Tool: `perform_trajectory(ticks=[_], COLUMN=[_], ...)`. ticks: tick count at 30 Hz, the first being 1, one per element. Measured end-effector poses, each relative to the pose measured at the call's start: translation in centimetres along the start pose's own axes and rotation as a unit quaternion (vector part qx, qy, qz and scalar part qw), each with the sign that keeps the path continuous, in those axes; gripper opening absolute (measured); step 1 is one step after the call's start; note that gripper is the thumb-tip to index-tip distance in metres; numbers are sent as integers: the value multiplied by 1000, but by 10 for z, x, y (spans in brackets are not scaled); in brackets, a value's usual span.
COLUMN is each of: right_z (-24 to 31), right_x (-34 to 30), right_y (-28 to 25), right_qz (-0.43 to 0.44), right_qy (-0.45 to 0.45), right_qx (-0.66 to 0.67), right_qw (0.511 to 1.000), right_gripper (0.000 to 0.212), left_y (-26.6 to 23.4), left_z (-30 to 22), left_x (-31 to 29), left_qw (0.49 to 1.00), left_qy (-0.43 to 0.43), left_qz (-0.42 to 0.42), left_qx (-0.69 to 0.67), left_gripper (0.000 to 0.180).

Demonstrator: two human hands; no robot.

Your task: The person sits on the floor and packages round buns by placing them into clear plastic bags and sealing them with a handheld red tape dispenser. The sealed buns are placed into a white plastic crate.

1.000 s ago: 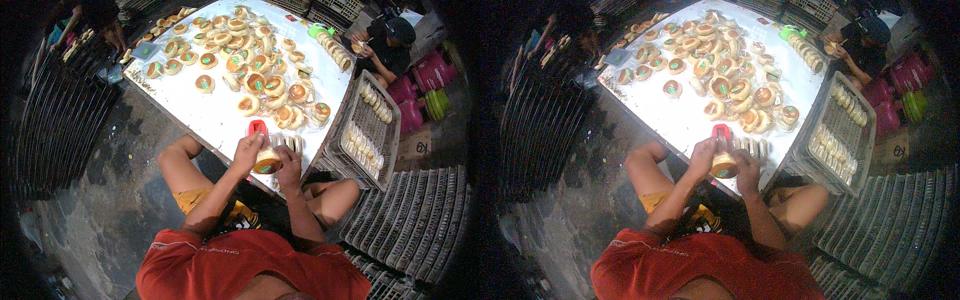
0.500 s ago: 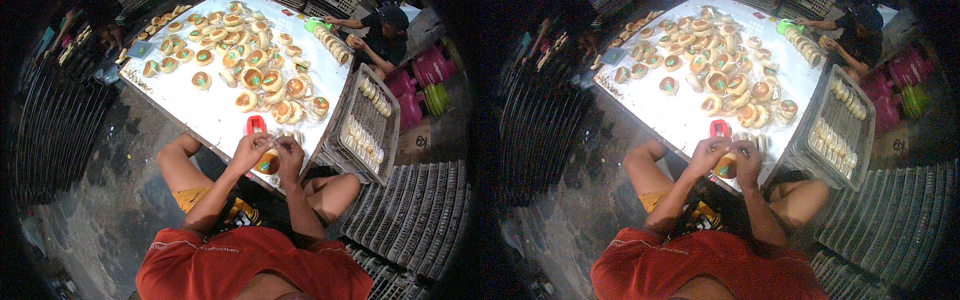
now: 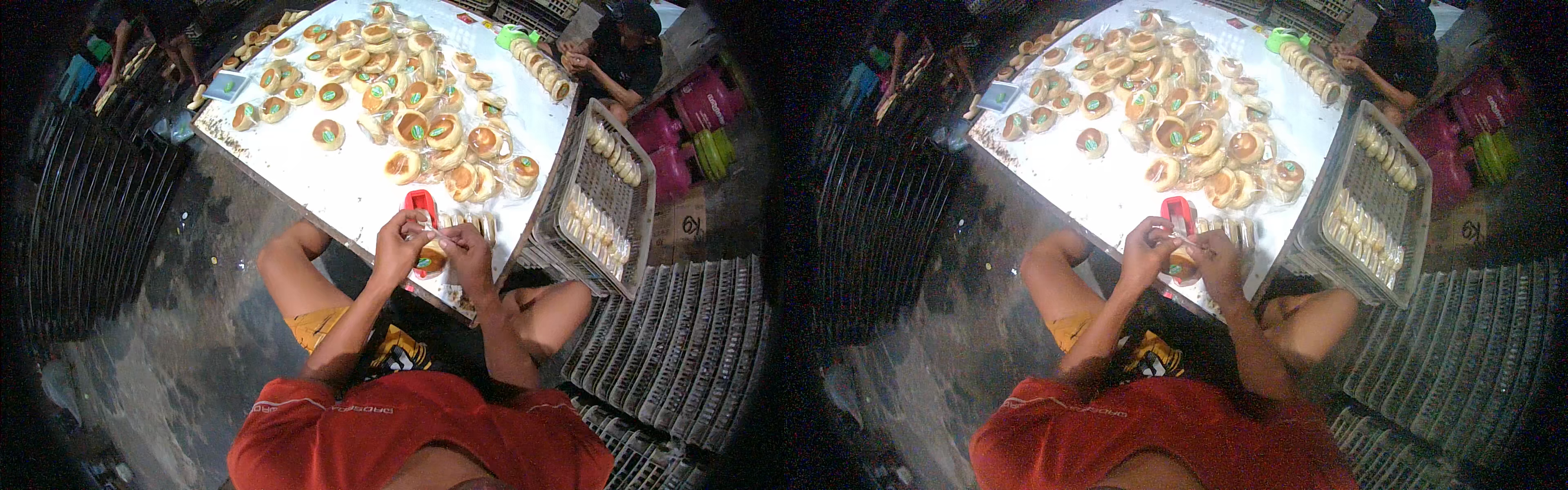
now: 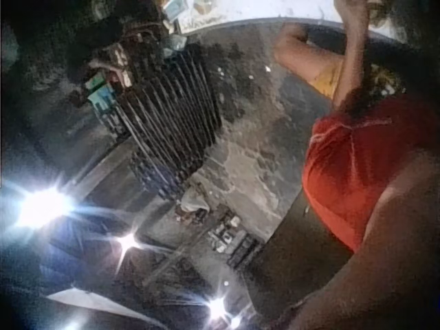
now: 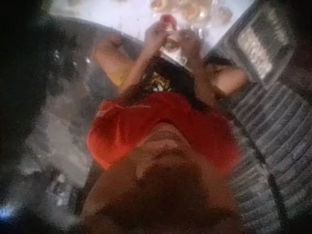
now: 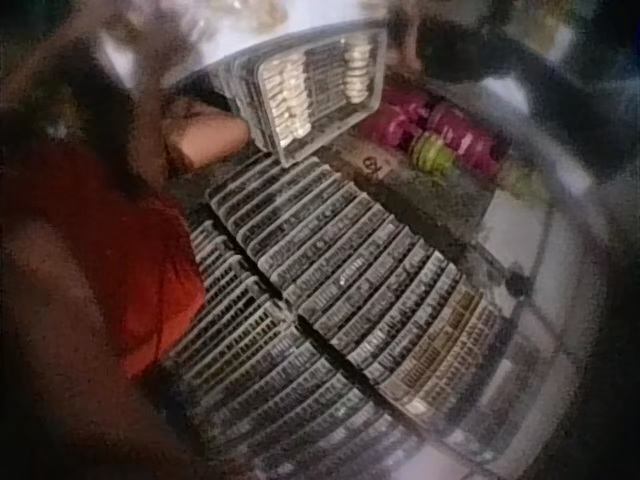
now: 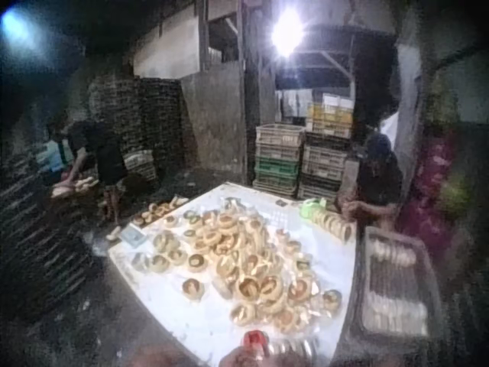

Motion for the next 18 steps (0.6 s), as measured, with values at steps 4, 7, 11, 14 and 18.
perform_trajectory(ticks=[4,7,11,14,18], right_z=[-2,-25,-9,1,-129], right_x=[0,1,-10,-10,-14], right_y=[6,16,29,26,19], right_qz=[-34,-67,-123,-154,30], right_qy=[-79,96,29,90,107], right_qx=[0,179,173,274,-93], right_qw=[996,977,977,945,989], right_gripper=[15,12,11,13,24], left_y=[1,6,17,6,-12], left_z=[2,14,21,15,-1], left_x=[1,2,-15,-26,-25], left_qw=[964,998,991,980,969], left_qy=[210,47,37,89,133], left_qz=[-16,-24,-110,-170,-204], left_qx=[163,24,-69,-57,-42], left_gripper=[16,15,11,15,23])
Point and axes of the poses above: each hand's wrist, its own x-axis towards the middle knuckle, its own y-axis out of the palm, z = x × y, the point moved 3 cm from there along x, towards the middle knuckle, and after that the axes turned 5 degrees about -z, right-handed, at the moved point
